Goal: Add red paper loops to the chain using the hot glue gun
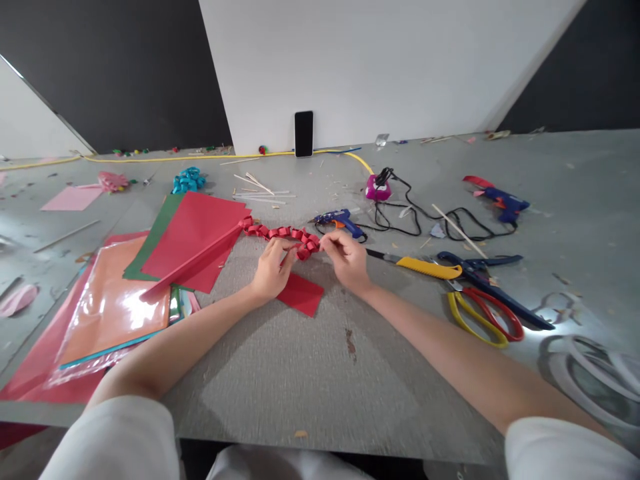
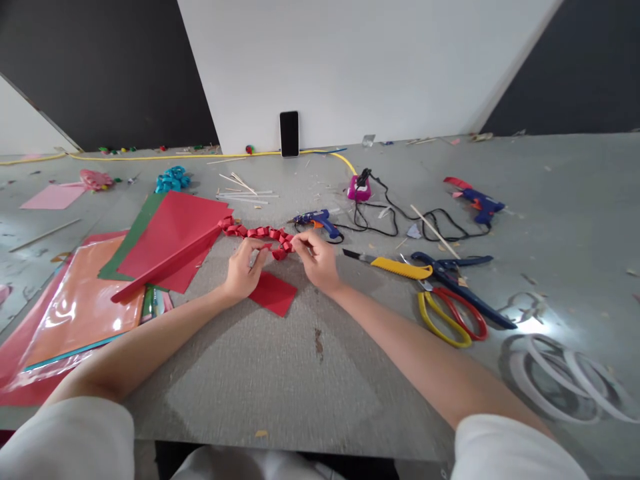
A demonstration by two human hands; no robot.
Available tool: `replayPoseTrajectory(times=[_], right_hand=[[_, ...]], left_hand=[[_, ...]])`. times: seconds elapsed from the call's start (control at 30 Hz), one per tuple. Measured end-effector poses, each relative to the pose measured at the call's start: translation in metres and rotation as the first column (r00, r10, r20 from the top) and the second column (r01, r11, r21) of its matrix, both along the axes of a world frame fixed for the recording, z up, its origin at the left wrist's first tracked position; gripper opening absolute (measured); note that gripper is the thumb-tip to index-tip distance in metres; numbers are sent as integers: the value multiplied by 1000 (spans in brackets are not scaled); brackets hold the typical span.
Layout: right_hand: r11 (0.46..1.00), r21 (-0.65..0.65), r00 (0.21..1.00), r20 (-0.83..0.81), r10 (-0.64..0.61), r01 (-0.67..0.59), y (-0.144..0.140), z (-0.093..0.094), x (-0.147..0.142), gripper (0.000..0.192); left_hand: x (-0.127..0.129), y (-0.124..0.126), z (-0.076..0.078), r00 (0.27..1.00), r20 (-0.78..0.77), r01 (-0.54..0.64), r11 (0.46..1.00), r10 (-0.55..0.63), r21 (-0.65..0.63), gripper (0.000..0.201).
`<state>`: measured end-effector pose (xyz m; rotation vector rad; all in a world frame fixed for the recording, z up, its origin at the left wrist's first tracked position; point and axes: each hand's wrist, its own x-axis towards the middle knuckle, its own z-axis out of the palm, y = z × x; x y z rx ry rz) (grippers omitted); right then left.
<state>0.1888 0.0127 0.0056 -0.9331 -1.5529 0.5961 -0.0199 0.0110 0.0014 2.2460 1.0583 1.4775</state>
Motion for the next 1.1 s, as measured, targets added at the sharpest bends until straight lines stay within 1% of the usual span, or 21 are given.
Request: replayPoseTrajectory(times=[0.1,0.17,0.33,0.47,0.57,0.67,0.77,0.87,1.0,1.1], right_hand=[[999,15,996,83,46,-48,-4,1,-1,36],[998,20,992,111,52,-55,-6,2,-2,38],[999,11,980,194,45,-48,-9,5,-1,49],[996,51,971,235,55,-69,-11,10,-1,55],[993,54,972,216,88,-102,-9,9,-2,52],[991,67,985,140,102,-112,-3,4,-3,40],[994,40,993,59,98,-101,1,-1,-4,32],[995,10,995,11,96,-96,1,-3,-7,28],[992,37,993,-15,118,-118,-1,-3,-9,24],[994,40,995,-19,98,-98,-2,-3,-9,28]], left_hand=[[1,-4,-1,998,43,42,989,-36,-144,21],[2,-6,-1,995,67,81,976,-68,-205,22],[2,-6,-2,989,125,109,965,-81,-239,26],[1,-5,-3,985,151,119,957,-81,-263,26],[1,-5,-3,987,144,110,960,-74,-259,26],[2,-5,-2,984,155,122,962,-85,-245,27],[2,-5,-1,981,166,136,960,-97,-244,26],[2,-4,-2,980,172,139,961,-99,-240,25],[2,-3,-3,982,168,118,969,-82,-216,25],[2,-2,-3,983,164,113,973,-80,-204,27]])
